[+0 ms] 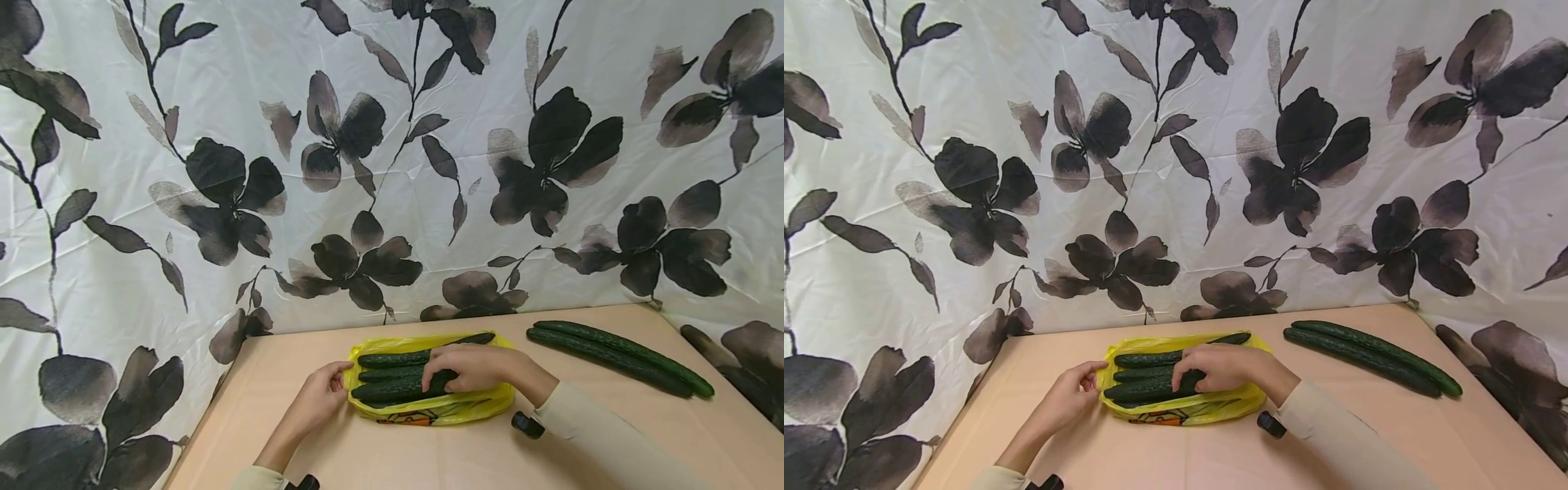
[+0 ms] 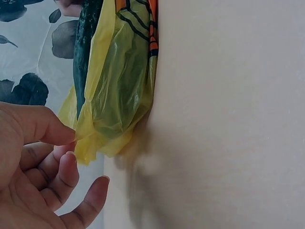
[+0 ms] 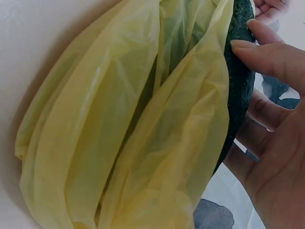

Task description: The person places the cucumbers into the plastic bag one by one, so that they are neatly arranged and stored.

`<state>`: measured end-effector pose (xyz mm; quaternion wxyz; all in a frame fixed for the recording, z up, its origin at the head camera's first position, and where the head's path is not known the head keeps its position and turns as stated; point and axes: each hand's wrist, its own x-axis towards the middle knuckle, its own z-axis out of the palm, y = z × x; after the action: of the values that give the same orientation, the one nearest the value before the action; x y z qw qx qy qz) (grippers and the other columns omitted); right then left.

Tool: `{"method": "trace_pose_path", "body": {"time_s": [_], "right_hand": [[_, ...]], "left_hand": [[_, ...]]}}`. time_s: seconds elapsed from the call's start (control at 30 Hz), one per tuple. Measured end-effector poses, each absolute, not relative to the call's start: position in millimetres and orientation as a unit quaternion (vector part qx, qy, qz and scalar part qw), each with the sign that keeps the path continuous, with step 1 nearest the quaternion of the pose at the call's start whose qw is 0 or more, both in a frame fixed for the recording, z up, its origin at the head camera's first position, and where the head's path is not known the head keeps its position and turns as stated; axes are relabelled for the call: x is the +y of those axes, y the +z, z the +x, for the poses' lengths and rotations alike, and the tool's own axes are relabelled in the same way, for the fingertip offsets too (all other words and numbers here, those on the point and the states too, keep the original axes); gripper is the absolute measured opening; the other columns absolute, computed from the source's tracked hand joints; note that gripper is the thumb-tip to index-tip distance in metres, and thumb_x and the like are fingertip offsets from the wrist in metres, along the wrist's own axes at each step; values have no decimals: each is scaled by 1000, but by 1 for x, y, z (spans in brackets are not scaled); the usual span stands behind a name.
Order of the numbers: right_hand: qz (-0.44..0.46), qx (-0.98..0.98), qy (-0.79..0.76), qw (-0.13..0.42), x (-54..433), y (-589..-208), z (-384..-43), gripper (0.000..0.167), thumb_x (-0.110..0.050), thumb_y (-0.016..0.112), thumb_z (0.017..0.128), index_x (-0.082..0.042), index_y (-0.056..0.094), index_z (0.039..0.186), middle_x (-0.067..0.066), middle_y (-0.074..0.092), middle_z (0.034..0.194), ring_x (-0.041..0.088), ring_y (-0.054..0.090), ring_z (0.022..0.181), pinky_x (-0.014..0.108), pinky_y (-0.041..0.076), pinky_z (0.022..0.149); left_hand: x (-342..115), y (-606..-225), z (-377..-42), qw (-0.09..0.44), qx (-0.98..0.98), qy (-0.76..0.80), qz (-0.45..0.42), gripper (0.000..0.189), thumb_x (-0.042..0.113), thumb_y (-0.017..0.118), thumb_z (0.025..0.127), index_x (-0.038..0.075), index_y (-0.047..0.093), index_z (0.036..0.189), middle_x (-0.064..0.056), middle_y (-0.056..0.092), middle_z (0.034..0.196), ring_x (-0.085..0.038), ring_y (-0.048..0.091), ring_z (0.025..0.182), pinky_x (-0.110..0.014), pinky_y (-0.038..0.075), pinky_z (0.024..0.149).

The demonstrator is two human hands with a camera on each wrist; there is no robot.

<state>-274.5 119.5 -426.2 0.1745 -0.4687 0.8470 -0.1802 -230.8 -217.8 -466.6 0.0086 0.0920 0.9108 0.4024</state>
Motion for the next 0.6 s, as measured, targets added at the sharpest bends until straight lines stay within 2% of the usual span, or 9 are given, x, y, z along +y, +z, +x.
{"method": "trace_pose_path", "body": {"time_s": [0.13, 0.27, 0.37, 0.6], "right_hand": [[-468, 849, -174, 174, 120, -427, -275, 39, -13, 67, 97, -45, 65, 120, -17, 55, 118, 4, 54, 99, 29, 47, 84], [-473, 845, -178, 175, 121, -429, -276, 40, -13, 67, 98, -43, 63, 124, -19, 55, 126, 5, 55, 115, 31, 50, 95], [-475, 838, -195, 185, 124, -430, -277, 41, -12, 65, 99, -39, 61, 130, -18, 55, 134, 8, 51, 130, 34, 46, 105], [-454, 847, -198, 192, 130, -429, -277, 47, -17, 63, 101, -39, 55, 142, -19, 53, 141, 10, 48, 136, 38, 43, 110]], "left_hand": [[-217, -466, -232, 9, 911, 402, 90, 52, -12, 59, 79, -3, 63, 130, -5, 55, 91, -16, 49, 83, -22, 39, 66], [-217, -464, -232, 8, 910, 405, 91, 52, -12, 58, 79, -4, 63, 130, -7, 55, 91, -17, 49, 83, -23, 39, 66], [-217, -465, -231, 9, 910, 405, 88, 52, -12, 58, 79, -4, 63, 130, -7, 55, 90, -16, 49, 82, -23, 38, 65], [-216, -467, -231, 9, 909, 406, 89, 51, -11, 58, 80, -3, 64, 130, -6, 55, 90, -15, 49, 81, -22, 38, 64]]}}
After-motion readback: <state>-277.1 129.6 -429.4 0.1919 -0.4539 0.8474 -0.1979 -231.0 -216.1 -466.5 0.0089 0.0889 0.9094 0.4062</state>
